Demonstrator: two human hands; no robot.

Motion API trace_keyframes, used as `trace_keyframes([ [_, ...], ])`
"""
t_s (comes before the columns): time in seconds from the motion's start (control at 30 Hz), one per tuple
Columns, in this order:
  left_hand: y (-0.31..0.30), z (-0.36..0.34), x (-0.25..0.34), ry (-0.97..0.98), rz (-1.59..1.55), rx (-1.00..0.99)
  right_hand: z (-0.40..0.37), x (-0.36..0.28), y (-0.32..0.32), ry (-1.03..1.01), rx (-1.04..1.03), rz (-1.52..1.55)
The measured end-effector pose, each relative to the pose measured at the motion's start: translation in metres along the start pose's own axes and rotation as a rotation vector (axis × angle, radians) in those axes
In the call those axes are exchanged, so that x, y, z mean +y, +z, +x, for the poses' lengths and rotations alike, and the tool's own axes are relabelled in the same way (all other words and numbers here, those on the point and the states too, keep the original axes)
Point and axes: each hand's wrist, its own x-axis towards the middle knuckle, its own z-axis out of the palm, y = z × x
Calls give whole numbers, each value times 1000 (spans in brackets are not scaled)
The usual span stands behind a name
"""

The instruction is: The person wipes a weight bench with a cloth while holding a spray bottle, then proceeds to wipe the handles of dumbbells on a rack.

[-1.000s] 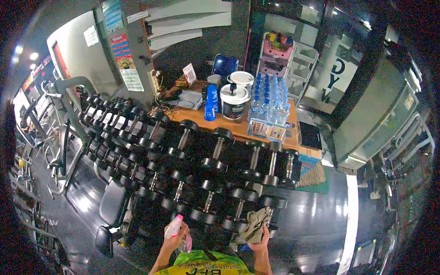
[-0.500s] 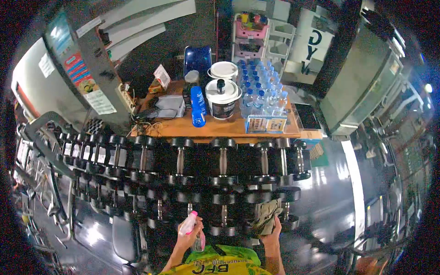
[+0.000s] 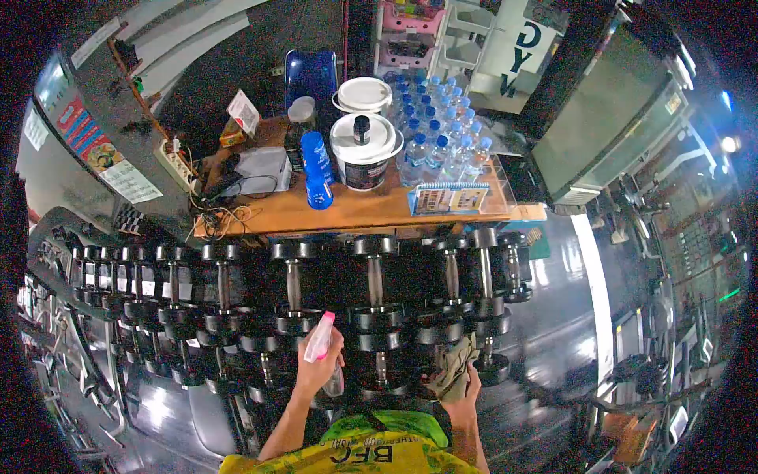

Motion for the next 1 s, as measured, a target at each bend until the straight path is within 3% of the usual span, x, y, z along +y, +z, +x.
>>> trace_keyframes([
  [0.03,4,10,9,-7,59,-3,5,-24,18,439,31,701],
  [0.07,11,19,19,-70,36,51,22,2,-10,361,-156,579],
  [0.1,15,31,12,-74,38,60,28,-6,-3,370,-160,577],
  [0.17,24,53,-11,21,100,115,36,-27,15,152,-244,279],
  [0.23,34,67,-6,-23,80,122,61,-21,4,134,-301,287],
  [0.3,42,80,-8,-70,78,92,81,-17,-2,-90,-434,-33],
  [0.33,45,86,-7,-98,141,79,82,-5,5,-496,-272,-336],
  [0.37,48,90,-6,-105,141,89,90,-8,-1,-488,-281,-337],
  [0.43,55,98,1,-149,210,65,111,-42,19,434,-165,605],
  [0.57,64,112,-13,-173,255,88,137,-55,43,344,-292,476],
  [0.6,66,114,-14,-141,271,93,143,-57,49,474,-207,564],
  [0.7,71,118,-10,-113,280,89,164,-48,52,451,-248,547],
  [0.77,72,120,-9,-111,269,79,177,-43,67,399,-278,500],
  [0.87,70,114,-22,-84,209,87,192,-12,95,184,64,-81],
  [0.9,68,109,-26,-82,209,85,206,0,98,-79,-190,-326],
  [0.93,67,103,-28,-149,166,60,212,-11,122,-560,-320,-593],
  [0.97,66,97,-30,-215,123,36,211,-7,141,-270,-282,-619],
  [1.0,67,91,-39,-238,119,39,219,-2,159,-629,-370,-758],
])
